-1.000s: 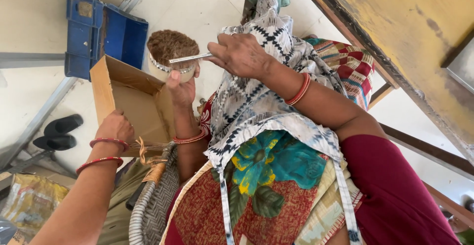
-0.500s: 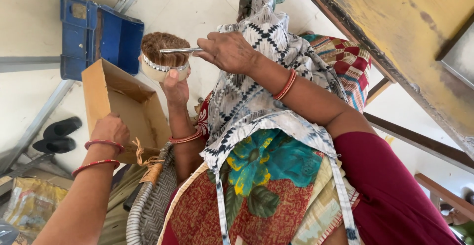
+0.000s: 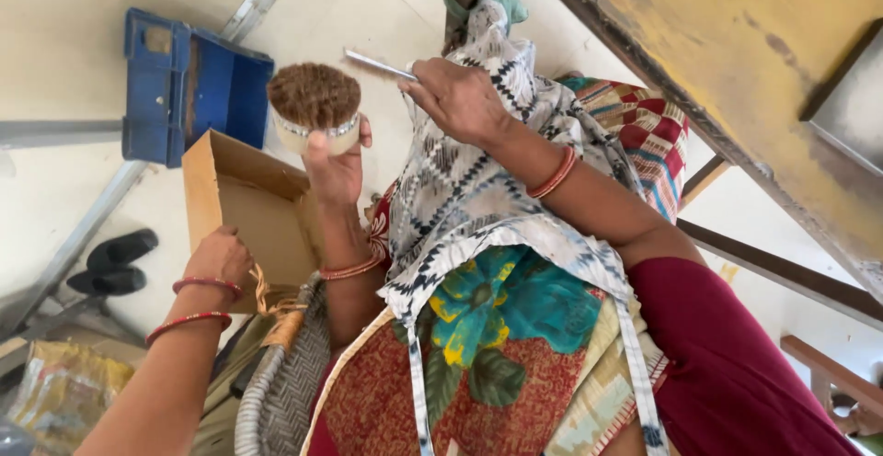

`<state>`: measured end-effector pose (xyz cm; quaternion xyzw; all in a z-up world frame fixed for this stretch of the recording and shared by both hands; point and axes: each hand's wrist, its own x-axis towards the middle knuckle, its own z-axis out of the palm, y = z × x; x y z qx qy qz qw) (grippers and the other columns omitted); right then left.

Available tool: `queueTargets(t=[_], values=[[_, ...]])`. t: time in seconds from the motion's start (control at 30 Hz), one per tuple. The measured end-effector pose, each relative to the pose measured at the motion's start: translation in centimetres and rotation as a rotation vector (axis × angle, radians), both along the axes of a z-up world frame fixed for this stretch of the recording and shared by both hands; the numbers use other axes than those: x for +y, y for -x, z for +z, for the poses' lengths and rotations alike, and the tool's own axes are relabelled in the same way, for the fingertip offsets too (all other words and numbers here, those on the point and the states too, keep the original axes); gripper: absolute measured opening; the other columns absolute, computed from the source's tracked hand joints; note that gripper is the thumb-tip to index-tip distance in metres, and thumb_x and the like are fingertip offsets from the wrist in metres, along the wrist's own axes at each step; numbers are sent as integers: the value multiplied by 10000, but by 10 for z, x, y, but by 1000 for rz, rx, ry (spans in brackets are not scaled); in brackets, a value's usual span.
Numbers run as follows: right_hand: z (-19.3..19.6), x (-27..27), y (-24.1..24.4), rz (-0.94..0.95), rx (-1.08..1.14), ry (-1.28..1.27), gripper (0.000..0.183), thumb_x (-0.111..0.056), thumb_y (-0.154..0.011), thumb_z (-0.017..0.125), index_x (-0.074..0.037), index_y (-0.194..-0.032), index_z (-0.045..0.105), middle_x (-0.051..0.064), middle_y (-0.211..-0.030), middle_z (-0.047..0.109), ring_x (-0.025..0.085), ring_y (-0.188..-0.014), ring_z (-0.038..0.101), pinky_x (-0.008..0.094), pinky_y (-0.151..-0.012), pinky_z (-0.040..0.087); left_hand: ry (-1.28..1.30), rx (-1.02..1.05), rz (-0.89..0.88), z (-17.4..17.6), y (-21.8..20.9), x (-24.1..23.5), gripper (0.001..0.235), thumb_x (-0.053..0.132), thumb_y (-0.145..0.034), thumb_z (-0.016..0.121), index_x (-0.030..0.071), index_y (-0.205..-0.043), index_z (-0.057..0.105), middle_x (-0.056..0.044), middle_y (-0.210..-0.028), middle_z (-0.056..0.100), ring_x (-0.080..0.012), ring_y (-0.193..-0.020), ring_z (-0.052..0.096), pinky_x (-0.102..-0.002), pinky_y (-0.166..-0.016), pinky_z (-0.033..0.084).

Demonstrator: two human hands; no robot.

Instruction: Grooming and arranging the bristles of shaving brushes using a metal tool and metal plate in a manufacturing workshop.

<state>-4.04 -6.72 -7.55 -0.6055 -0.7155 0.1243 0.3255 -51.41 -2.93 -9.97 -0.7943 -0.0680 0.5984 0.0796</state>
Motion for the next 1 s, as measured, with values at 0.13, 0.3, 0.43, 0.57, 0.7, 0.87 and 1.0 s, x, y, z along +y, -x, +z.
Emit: queueTargets(t=[0.13,0.3,0.43,0.57,0.7,0.87,1.0], values=[[23,-6,10,190,-188,-232,307,-336,-1080,644,-89,-925,551,67,-737,499,210,-529,529,376,-468,464,206,-972,379,-44,-62,-21,541,346,-812,652,230,-1339,616,21,-1295,665,-128,-1111,604,-303,-909,504],[13,-4,17,224,-253,-219,320,-374,-1050,667,-101,-948,534,59,-766,492,193,-551,540,359,-474,476,1571,-2180,1887,-30,-220,-11,678,306,-936,697,29,-1462,371,-141,-1237,574,-239,-989,612,-351,-745,544],[-4,2,23,217,-192,-119,338,-394,-1063,657,-93,-971,534,58,-753,504,195,-539,550,361,-449,475,1238,-2316,1789,3,-227,-12,784,316,-869,760,112,-1453,278,-114,-1268,518,-228,-1047,612,-367,-774,575],[-9,10,24,193,-178,-81,330,-399,-1082,616,-93,-982,542,62,-739,517,223,-542,563,383,-464,485,1285,-2273,1903,-87,-203,-13,787,333,-869,794,32,-1434,336,-146,-1267,504,-238,-1043,603,-357,-784,575],[-73,48,-2,32,-361,403,239,-272,-1139,465,-66,-1087,573,102,-658,537,247,-474,585,406,-362,470,1381,-2416,1273,20,-265,-27,863,437,-829,849,127,-1447,332,-112,-1402,512,-241,-1270,582,-380,-971,609],[-55,15,-26,-72,-62,-40,331,-283,-1167,553,-36,-953,600,105,-730,553,226,-533,551,369,-467,487,1747,-2098,1740,18,-264,-19,840,433,-860,810,77,-1467,353,-139,-1270,590,-252,-991,668,-362,-724,599],[6,-16,3,87,-65,-177,264,-259,-1113,616,-54,-951,580,89,-748,535,208,-528,534,360,-444,464,1622,-2087,2098,-66,-216,-17,740,456,-1033,729,-134,-1390,460,-234,-1088,622,-266,-910,653,-353,-723,541]])
